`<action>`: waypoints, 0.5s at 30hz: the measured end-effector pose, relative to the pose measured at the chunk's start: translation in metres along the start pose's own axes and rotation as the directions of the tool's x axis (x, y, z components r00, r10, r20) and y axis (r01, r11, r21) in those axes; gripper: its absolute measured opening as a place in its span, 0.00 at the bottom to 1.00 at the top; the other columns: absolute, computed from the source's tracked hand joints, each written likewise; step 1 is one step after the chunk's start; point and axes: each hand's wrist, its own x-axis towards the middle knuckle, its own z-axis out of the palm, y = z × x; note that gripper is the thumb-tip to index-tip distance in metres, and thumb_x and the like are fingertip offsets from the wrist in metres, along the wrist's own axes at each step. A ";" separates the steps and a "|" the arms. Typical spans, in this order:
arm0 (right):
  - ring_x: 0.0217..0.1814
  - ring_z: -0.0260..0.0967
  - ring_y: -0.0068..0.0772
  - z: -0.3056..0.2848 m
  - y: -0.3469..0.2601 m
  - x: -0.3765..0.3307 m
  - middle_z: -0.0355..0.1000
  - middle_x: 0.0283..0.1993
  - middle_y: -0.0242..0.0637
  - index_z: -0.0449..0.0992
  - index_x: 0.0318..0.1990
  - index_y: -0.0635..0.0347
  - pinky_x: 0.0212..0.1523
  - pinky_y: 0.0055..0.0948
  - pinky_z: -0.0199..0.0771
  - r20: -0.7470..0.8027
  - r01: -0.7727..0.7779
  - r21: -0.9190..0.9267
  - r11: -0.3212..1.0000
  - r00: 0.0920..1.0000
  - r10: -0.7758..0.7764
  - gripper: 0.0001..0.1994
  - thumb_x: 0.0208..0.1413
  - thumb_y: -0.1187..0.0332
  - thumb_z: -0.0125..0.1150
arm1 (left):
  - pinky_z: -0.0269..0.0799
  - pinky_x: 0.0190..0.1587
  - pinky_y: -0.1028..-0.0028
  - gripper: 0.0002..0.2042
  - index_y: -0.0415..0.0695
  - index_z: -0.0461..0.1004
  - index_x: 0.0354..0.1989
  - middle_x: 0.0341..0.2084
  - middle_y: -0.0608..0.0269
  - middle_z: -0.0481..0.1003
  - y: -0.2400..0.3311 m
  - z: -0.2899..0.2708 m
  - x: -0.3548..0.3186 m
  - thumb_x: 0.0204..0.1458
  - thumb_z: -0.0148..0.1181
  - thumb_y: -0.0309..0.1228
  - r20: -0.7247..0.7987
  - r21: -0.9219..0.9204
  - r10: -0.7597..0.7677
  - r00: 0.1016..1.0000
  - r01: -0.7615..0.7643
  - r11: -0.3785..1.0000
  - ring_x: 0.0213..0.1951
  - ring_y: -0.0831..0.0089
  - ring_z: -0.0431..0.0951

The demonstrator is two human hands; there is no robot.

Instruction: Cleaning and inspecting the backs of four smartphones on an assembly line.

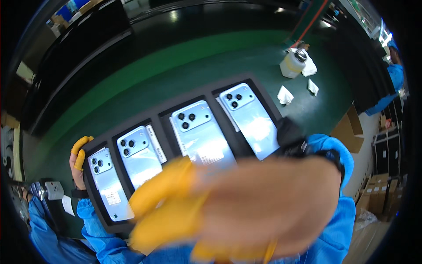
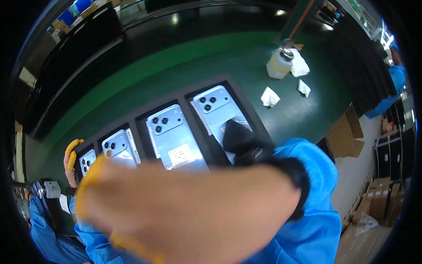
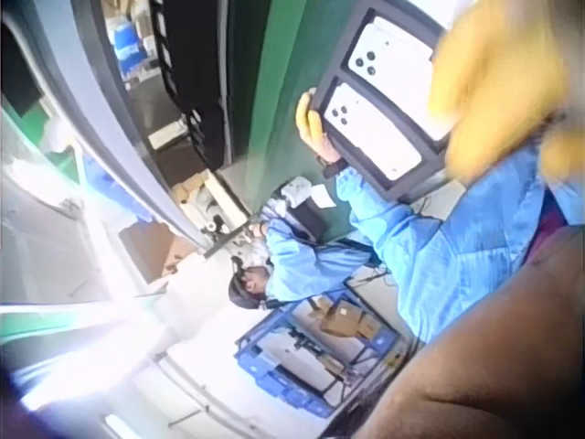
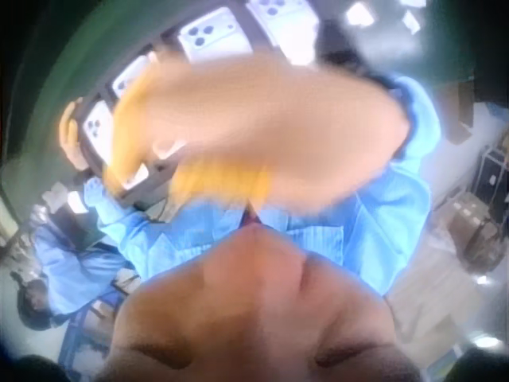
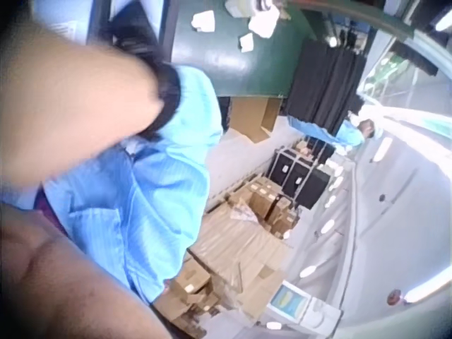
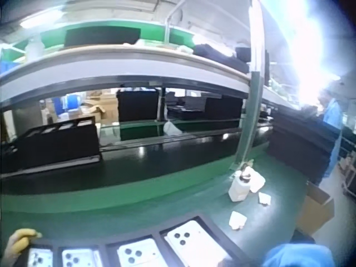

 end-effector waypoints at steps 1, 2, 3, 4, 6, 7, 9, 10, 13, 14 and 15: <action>0.54 0.68 0.48 -0.012 0.013 -0.013 0.69 0.52 0.48 0.71 0.51 0.64 0.52 0.34 0.70 -0.184 -0.058 -0.019 0.998 0.981 0.053 0.19 0.51 0.74 0.62 | 0.73 0.53 0.68 0.18 0.35 0.67 0.54 0.49 0.48 0.73 -0.008 0.000 0.007 0.58 0.54 0.30 0.038 -0.018 0.000 0.999 0.001 1.000 0.48 0.64 0.77; 0.51 0.70 0.41 -0.032 0.033 -0.018 0.71 0.50 0.44 0.71 0.52 0.64 0.52 0.32 0.69 -0.286 -0.013 -0.270 0.963 0.956 -0.067 0.17 0.54 0.73 0.60 | 0.73 0.53 0.69 0.18 0.35 0.68 0.54 0.50 0.49 0.73 -0.004 -0.003 0.000 0.58 0.55 0.30 0.009 -0.002 0.000 1.000 0.000 1.000 0.48 0.64 0.77; 0.53 0.69 0.34 -0.050 0.042 -0.023 0.71 0.51 0.40 0.70 0.53 0.64 0.53 0.30 0.69 -0.400 -0.245 -0.213 0.946 0.905 0.145 0.15 0.58 0.72 0.56 | 0.74 0.53 0.69 0.18 0.35 0.68 0.54 0.50 0.49 0.73 -0.003 -0.004 -0.002 0.57 0.55 0.30 0.004 -0.006 -0.006 1.000 0.006 1.000 0.48 0.64 0.77; 0.46 0.71 0.37 -0.068 0.076 -0.033 0.71 0.44 0.44 0.71 0.52 0.63 0.48 0.30 0.71 -0.584 -0.235 -0.297 0.925 0.811 0.019 0.14 0.58 0.74 0.53 | 0.74 0.53 0.69 0.18 0.35 0.68 0.54 0.50 0.49 0.73 -0.006 -0.001 0.004 0.57 0.55 0.30 0.020 -0.025 0.005 1.000 -0.004 1.000 0.48 0.64 0.77; 0.54 0.69 0.35 -0.106 0.114 -0.057 0.71 0.51 0.43 0.70 0.54 0.64 0.55 0.28 0.67 -0.704 -0.478 -0.357 0.802 0.703 0.106 0.15 0.60 0.73 0.52 | 0.74 0.53 0.69 0.19 0.36 0.68 0.54 0.50 0.49 0.73 -0.008 -0.004 0.007 0.57 0.57 0.31 0.057 -0.021 0.001 0.998 0.001 1.000 0.48 0.65 0.77; 0.57 0.67 0.34 -0.118 0.131 -0.070 0.70 0.53 0.42 0.68 0.56 0.64 0.59 0.27 0.64 -0.734 -0.558 -0.408 0.723 0.671 0.104 0.16 0.62 0.72 0.51 | 0.74 0.53 0.69 0.19 0.36 0.68 0.54 0.50 0.49 0.73 -0.008 -0.008 0.009 0.57 0.57 0.31 0.063 -0.026 0.009 0.998 -0.007 1.000 0.48 0.65 0.77; 0.57 0.67 0.32 -0.121 0.150 -0.084 0.71 0.53 0.42 0.69 0.56 0.62 0.58 0.26 0.64 -0.777 -0.511 -0.134 0.849 0.586 0.231 0.16 0.61 0.72 0.52 | 0.73 0.53 0.69 0.19 0.36 0.68 0.54 0.50 0.49 0.73 -0.013 -0.016 0.009 0.56 0.57 0.31 0.055 -0.007 0.012 0.998 -0.012 1.000 0.48 0.64 0.77; 0.56 0.68 0.31 -0.121 0.168 -0.092 0.71 0.52 0.40 0.69 0.57 0.62 0.58 0.25 0.64 -0.771 -0.339 0.024 0.940 0.593 0.234 0.16 0.62 0.72 0.52 | 0.73 0.53 0.69 0.19 0.35 0.68 0.54 0.49 0.48 0.73 -0.012 -0.016 0.008 0.56 0.57 0.31 0.050 -0.011 0.018 0.999 -0.017 1.000 0.48 0.64 0.77; 0.50 0.69 0.27 -0.107 0.183 -0.093 0.72 0.48 0.37 0.71 0.55 0.61 0.53 0.21 0.68 -0.766 -0.193 0.281 0.940 0.545 0.341 0.15 0.61 0.71 0.54 | 0.73 0.53 0.69 0.19 0.35 0.68 0.54 0.49 0.48 0.73 -0.008 -0.017 0.006 0.56 0.57 0.31 0.063 -0.005 0.008 0.998 -0.008 1.000 0.48 0.64 0.77; 0.50 0.69 0.27 -0.108 0.181 -0.093 0.72 0.48 0.37 0.71 0.55 0.61 0.53 0.21 0.68 -0.766 -0.196 0.284 0.939 0.543 0.345 0.15 0.61 0.71 0.54 | 0.74 0.52 0.69 0.19 0.36 0.68 0.54 0.49 0.48 0.73 -0.008 -0.017 0.006 0.56 0.57 0.31 0.061 -0.004 0.008 0.998 -0.008 1.000 0.47 0.64 0.78; 0.49 0.69 0.25 -0.110 0.179 -0.093 0.72 0.49 0.36 0.70 0.54 0.62 0.52 0.21 0.69 -0.752 -0.269 0.244 0.932 0.554 0.357 0.15 0.61 0.71 0.53 | 0.74 0.52 0.69 0.19 0.36 0.68 0.54 0.49 0.48 0.73 -0.009 -0.017 0.006 0.56 0.57 0.31 0.061 -0.005 0.004 0.998 -0.003 1.000 0.47 0.64 0.78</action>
